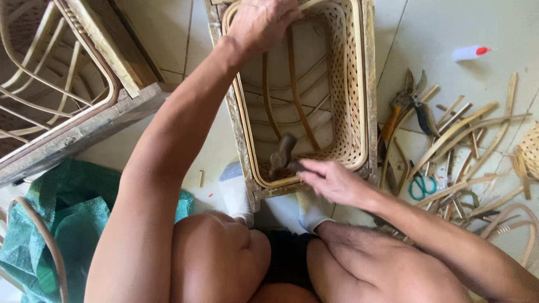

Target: The person inserts thin bamboo strips into a rectangular basket frame, using a hammer to tap them into place. They then apply glue along the frame edges to secure the strips.

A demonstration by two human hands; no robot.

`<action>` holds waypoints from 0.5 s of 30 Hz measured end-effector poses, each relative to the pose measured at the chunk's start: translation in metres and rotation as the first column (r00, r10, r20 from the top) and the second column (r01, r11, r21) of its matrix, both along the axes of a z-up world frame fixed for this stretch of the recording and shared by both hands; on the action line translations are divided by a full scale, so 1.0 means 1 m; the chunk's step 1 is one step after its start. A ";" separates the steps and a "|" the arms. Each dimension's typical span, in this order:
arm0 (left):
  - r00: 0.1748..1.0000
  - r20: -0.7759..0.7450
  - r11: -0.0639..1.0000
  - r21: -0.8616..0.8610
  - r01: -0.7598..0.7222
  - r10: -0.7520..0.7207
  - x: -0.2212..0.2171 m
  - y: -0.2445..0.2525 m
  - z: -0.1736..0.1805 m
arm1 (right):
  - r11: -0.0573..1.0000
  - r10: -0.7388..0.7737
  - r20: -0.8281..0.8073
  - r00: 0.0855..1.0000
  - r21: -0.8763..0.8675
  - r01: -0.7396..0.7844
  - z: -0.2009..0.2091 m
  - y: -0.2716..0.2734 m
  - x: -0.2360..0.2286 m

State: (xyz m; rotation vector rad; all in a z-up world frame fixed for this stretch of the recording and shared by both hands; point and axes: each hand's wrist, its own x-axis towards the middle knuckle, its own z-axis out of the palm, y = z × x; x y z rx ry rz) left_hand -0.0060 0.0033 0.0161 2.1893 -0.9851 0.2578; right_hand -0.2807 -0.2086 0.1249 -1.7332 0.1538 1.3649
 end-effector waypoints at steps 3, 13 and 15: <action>0.994 0.108 1.000 -0.008 -0.027 0.027 -0.001 0.001 0.020 | 0.985 0.061 0.040 0.997 -0.164 -0.054 0.005 -0.004 -0.004; 0.999 0.045 1.000 0.030 -0.007 0.006 0.001 0.006 0.016 | 0.943 0.019 0.366 0.930 -0.315 0.104 0.051 -0.118 0.017; 0.982 0.186 1.000 0.019 0.021 -0.024 -0.001 0.005 0.014 | 0.934 -0.005 0.389 0.921 -0.326 0.142 0.050 -0.130 0.024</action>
